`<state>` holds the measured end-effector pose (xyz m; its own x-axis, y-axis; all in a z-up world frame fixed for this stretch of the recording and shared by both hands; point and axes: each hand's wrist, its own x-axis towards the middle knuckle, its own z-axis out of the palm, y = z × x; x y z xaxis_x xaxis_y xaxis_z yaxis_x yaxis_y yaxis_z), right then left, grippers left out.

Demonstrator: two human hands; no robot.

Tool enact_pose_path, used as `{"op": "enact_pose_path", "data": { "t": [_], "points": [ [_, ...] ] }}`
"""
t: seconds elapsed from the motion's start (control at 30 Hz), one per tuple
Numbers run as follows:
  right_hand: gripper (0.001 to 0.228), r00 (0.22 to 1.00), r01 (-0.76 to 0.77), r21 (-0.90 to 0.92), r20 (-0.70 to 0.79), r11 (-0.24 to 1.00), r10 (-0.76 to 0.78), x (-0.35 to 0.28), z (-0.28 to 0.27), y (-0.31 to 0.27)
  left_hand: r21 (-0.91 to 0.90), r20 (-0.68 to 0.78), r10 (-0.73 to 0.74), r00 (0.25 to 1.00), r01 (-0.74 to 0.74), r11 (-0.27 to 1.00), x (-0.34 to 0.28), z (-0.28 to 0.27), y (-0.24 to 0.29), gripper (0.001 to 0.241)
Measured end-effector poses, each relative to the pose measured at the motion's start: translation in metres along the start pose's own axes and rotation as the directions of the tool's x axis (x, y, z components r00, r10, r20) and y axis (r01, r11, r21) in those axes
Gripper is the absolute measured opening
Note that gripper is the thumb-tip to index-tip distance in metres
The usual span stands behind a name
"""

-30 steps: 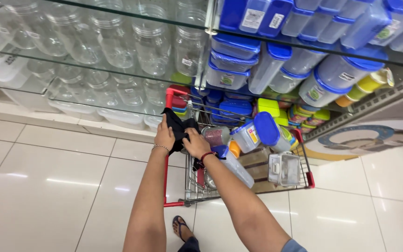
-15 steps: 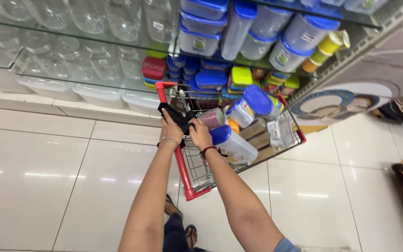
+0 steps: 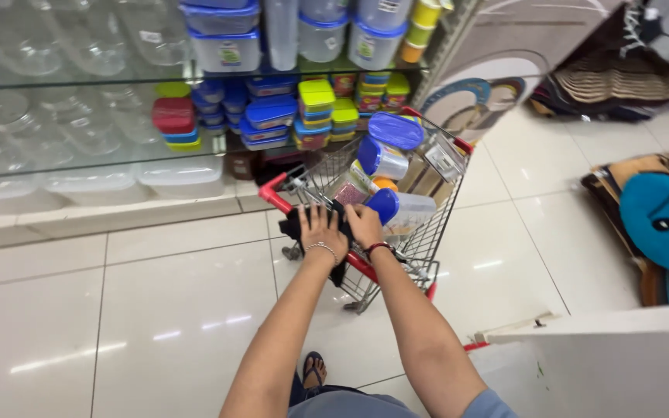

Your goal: The recorder removes items from a retail shelf into a shopping cart and wipes the glass shelf and container lids with a black cloth.

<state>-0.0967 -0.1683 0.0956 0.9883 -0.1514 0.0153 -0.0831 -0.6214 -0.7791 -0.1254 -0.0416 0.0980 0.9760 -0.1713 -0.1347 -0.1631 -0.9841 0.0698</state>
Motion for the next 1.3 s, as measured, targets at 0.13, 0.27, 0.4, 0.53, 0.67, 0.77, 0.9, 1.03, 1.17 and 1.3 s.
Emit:
{"op": "enact_pose_path", "data": {
  "t": [0.13, 0.27, 0.4, 0.53, 0.67, 0.77, 0.9, 1.03, 1.17, 1.3],
  "points": [
    [0.045, 0.981, -0.192, -0.146, -0.055, 0.970, 0.186, -0.013, -0.055, 0.026, -0.066, 0.080, 0.128, 0.989, -0.123, 0.990, 0.002, 0.009, 0.058, 0.068],
    [0.055, 0.960, 0.024, -0.182, -0.270, 0.983, -0.074, -0.022, -0.092, 0.102, -0.185, 0.224, 0.365, 0.904, -0.329, 0.926, 0.012, 0.010, 0.076, 0.064],
    [0.064, 0.930, -0.125, -0.275, -0.368, 0.953, 0.016, -0.055, -0.149, 0.113, -0.392, 0.126, 0.576, 0.808, -0.493, 0.777, 0.008, -0.012, 0.069, 0.050],
    [0.058, 0.886, -0.452, -0.456, -0.331, 0.767, 0.325, -0.074, -0.190, 0.102, -0.430, -0.050, 0.636, 0.770, -0.592, 0.682, 0.003, 0.004, 0.101, 0.051],
    [0.047, 0.898, -0.415, -0.551, -0.378, 0.724, 0.227, -0.078, -0.208, 0.130, -0.402, -0.133, 0.675, 0.726, -0.662, 0.633, 0.001, 0.016, 0.153, 0.037],
    [0.034, 0.878, -0.346, -0.508, -0.471, 0.789, 0.082, -0.091, -0.211, 0.146, -0.510, -0.120, 0.652, 0.749, -0.609, 0.607, -0.002, 0.023, 0.183, 0.030],
    [0.026, 0.843, -0.223, -0.439, -0.535, 0.870, -0.054, -0.100, -0.224, 0.164, -0.484, -0.062, 0.581, 0.812, -0.533, 0.694, -0.012, 0.009, 0.210, 0.030],
    [0.033, 0.745, -0.352, -0.202, -0.652, 0.914, 0.143, -0.093, -0.237, 0.207, -0.497, -0.128, 0.553, 0.823, -0.536, 0.683, 0.003, 0.012, 0.233, 0.072],
    [0.043, 0.623, 0.108, 0.316, -0.761, 0.943, 0.184, -0.076, -0.264, 0.203, -0.501, -0.344, 0.550, 0.761, -0.644, 0.578, 0.012, -0.016, 0.252, 0.125],
    [0.035, 0.622, 0.352, 0.377, -0.778, 0.857, 0.087, -0.044, -0.300, 0.092, -0.571, -0.638, 0.468, 0.612, -0.783, 0.246, 0.038, -0.064, 0.268, 0.120]
  ]
}}
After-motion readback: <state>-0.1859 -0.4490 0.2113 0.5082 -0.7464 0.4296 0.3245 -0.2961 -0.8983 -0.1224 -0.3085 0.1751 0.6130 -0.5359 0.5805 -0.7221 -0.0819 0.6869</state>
